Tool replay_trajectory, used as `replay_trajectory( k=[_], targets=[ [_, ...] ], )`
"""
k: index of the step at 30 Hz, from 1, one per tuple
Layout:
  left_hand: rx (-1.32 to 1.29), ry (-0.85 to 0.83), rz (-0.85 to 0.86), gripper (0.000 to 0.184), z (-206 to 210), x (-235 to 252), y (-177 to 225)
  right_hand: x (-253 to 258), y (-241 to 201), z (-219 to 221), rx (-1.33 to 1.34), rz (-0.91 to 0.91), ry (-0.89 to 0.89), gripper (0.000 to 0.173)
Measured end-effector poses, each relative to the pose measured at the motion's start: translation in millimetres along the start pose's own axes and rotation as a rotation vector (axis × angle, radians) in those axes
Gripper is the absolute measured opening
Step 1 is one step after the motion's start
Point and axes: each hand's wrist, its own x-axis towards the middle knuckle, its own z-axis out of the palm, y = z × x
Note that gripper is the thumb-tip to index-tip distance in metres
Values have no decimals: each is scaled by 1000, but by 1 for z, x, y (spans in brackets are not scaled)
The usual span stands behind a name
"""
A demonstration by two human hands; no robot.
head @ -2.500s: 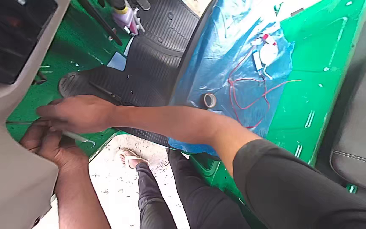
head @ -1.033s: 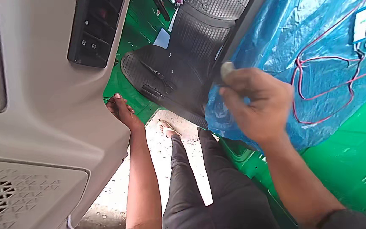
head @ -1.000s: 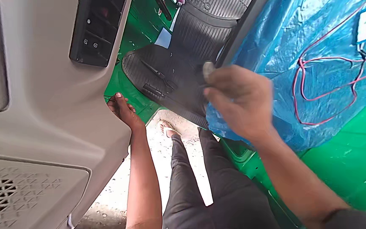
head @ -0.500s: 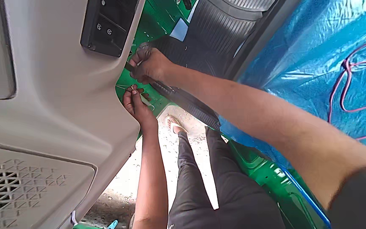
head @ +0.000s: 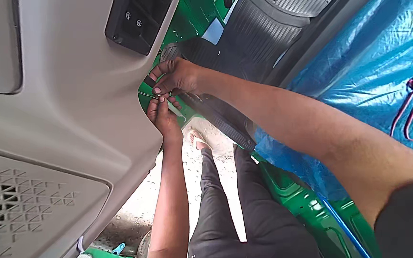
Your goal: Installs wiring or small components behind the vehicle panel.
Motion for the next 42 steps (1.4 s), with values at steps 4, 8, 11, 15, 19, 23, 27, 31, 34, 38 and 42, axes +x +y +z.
replay_trajectory(
  k=[4,8,11,15,19,23,27,31,34,38,42],
  targets=[
    [152,-45,101,19,-4,4,-3,3,-3,-1,-52,-51,-48,27],
    [150,-39,133,24,-5,7,-3,5,-10,-7,-146,-72,-36,26],
    [134,89,103,20,-6,10,-4,12,-4,-17,-393,-92,11,24],
    [183,206,79,20,-9,16,-7,11,8,-22,-677,31,-64,30],
    [230,279,53,22,-7,10,-3,11,8,-27,-716,51,-158,19],
    [203,308,72,17,-6,11,-4,9,3,-25,-728,57,-149,20],
    [191,295,-13,26,-2,12,2,7,-7,-25,-789,48,-142,21],
    [75,131,29,24,-11,15,-10,6,-10,-25,-735,67,-177,20],
    [48,141,60,18,-9,17,-9,4,-17,-20,-714,80,-198,23],
    [94,225,80,24,-7,20,-7,3,-24,-16,-735,63,-179,15],
    [133,218,144,13,-12,18,-9,5,-21,-17,-805,55,-138,11]
  ],
)
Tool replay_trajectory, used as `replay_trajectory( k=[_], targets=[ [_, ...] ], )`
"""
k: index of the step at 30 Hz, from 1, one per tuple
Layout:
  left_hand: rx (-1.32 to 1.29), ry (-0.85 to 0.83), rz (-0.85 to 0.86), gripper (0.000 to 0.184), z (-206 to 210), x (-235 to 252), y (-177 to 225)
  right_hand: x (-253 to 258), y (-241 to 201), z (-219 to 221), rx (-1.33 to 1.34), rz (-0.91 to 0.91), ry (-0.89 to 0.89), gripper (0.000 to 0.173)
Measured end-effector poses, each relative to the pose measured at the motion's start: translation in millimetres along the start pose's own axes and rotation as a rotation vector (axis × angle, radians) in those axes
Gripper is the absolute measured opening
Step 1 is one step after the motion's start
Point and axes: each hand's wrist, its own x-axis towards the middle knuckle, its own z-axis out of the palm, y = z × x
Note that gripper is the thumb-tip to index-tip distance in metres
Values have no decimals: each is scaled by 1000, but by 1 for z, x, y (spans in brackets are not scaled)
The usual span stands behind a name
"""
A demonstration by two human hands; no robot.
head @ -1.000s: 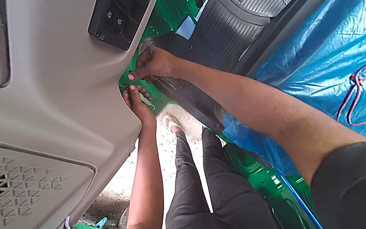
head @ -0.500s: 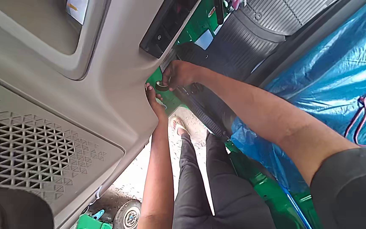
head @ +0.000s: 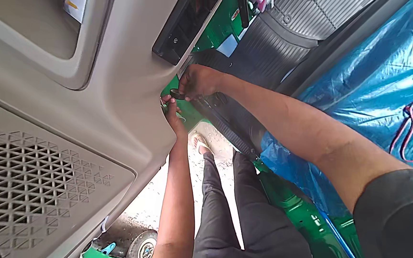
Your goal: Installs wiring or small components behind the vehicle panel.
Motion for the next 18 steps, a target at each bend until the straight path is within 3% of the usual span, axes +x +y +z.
replay_trajectory(
  k=[7,11,14,18],
  targets=[
    [101,-61,120,22,-2,-3,-5,3,-7,1,-384,-107,61,11],
    [125,-22,171,11,4,-4,-8,4,-9,-2,-560,-165,66,8],
    [170,-82,209,5,3,-4,-9,1,-14,0,-643,-141,53,8],
    [422,-110,277,8,0,-6,-11,0,-19,2,-653,-131,41,7]
  ],
)
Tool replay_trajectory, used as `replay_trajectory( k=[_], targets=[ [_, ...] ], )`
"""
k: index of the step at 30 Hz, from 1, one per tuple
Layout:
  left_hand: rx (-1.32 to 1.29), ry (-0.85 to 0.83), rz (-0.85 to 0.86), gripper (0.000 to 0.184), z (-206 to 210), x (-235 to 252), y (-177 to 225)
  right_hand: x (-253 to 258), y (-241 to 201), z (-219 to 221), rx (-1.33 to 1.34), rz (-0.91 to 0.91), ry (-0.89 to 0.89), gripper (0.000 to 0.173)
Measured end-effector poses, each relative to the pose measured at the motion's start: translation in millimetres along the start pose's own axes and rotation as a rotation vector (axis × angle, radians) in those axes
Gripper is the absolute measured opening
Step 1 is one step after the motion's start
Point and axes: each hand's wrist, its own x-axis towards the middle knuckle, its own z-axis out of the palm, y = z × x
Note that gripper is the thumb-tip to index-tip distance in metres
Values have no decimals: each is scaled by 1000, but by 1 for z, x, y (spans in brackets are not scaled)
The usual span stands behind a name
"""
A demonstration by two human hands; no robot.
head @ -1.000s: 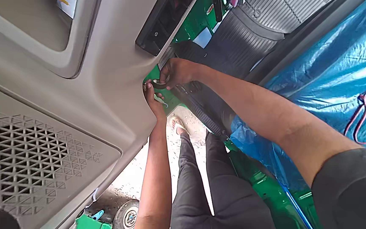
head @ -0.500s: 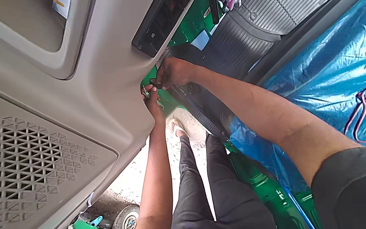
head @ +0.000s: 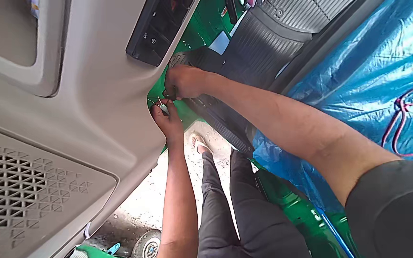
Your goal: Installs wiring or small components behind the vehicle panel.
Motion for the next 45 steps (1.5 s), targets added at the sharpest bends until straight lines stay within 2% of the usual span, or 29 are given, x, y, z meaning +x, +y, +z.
replay_trajectory(
  k=[7,9,11,17,24,30,33,34,36,38,40,41,43,45],
  targets=[
    [331,-107,-40,22,-6,-5,1,-7,-6,-10,-56,-32,-45,9],
    [356,-112,-72,24,-6,-5,4,-8,-6,-10,-62,-44,-47,11],
    [285,-98,-113,21,-4,-3,9,-8,-9,-12,-82,-54,-54,11],
    [-152,-65,-195,19,3,3,16,-14,-16,-21,-144,-118,15,13],
    [-529,51,-426,27,11,-3,28,-13,-10,-25,-170,-149,-44,13],
    [-600,53,-482,23,12,-1,28,-15,-1,-33,-183,-158,-52,14],
    [-555,-11,-440,9,4,-5,23,-20,4,-41,-205,-43,-36,18],
    [-539,-20,-424,10,0,-7,20,-21,5,-42,-176,24,-13,17],
    [-496,-32,-407,27,-6,-9,15,-18,7,-39,-46,160,49,18],
    [-471,-8,-430,36,-10,-9,13,-8,4,-24,278,253,147,20],
    [-468,17,-429,31,-11,-10,12,3,1,-4,750,303,153,29],
    [-476,12,-420,27,-11,-12,13,7,1,9,961,278,162,27],
    [-503,11,-408,21,-11,-14,16,12,2,25,1220,207,192,21],
    [-513,27,-411,13,-10,-14,20,12,2,31,1353,193,233,22]
  ],
)
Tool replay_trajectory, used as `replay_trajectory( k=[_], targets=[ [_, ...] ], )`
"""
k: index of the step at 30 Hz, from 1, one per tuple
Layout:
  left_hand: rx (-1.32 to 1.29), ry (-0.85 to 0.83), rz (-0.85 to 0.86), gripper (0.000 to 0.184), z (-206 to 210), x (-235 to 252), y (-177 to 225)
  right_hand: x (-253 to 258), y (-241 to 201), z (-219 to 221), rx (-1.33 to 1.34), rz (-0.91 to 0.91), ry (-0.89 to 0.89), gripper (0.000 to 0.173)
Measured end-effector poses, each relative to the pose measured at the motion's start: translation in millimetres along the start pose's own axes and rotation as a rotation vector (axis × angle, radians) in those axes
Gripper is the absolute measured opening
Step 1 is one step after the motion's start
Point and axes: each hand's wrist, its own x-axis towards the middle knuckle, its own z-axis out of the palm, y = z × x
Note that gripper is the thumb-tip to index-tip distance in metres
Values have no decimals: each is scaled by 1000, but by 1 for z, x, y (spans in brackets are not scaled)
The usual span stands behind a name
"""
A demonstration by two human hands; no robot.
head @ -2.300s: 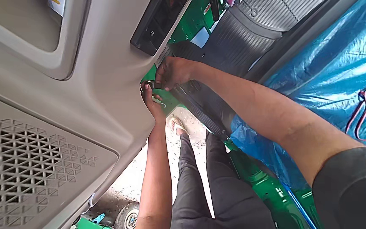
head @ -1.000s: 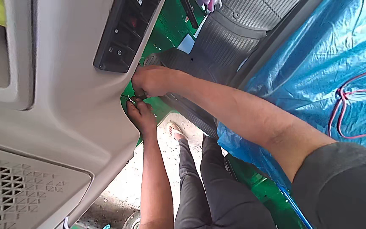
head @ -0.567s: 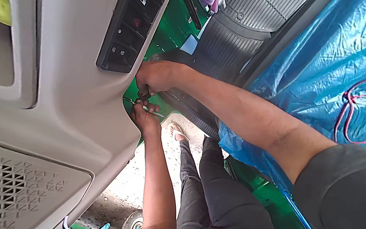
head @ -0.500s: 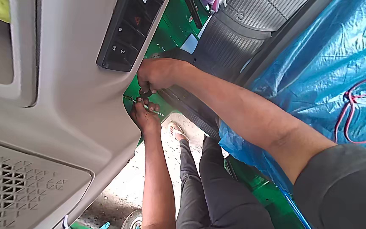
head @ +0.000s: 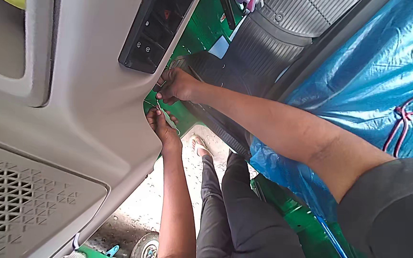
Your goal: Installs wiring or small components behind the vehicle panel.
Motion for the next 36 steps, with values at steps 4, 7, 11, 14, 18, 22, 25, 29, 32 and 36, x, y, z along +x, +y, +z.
replay_trajectory(
  k=[4,7,11,14,18,22,25,29,32,36],
  targets=[
    [-6,40,-36,10,3,-3,6,-3,4,3,146,8,-36,28],
    [9,63,-38,11,7,-4,8,-4,3,4,101,-3,-62,27],
    [4,99,-60,7,8,-4,7,-5,10,7,71,-36,-80,29],
    [22,104,-37,10,11,-5,9,-6,7,9,59,-54,-81,29],
    [57,114,52,14,12,-6,4,-4,7,8,35,-44,-74,28],
    [78,138,95,8,13,-1,3,2,-2,-2,-368,-25,7,22],
    [130,154,108,9,13,-2,2,-2,-14,-7,-960,-32,-30,23],
    [127,162,68,13,15,-2,5,0,-14,-7,-1050,-76,-137,17],
    [130,200,54,14,17,0,8,-1,-18,-7,-1073,-99,-124,14],
    [142,202,96,16,20,-1,4,-3,-20,-7,-1105,-170,-122,17]
  ],
)
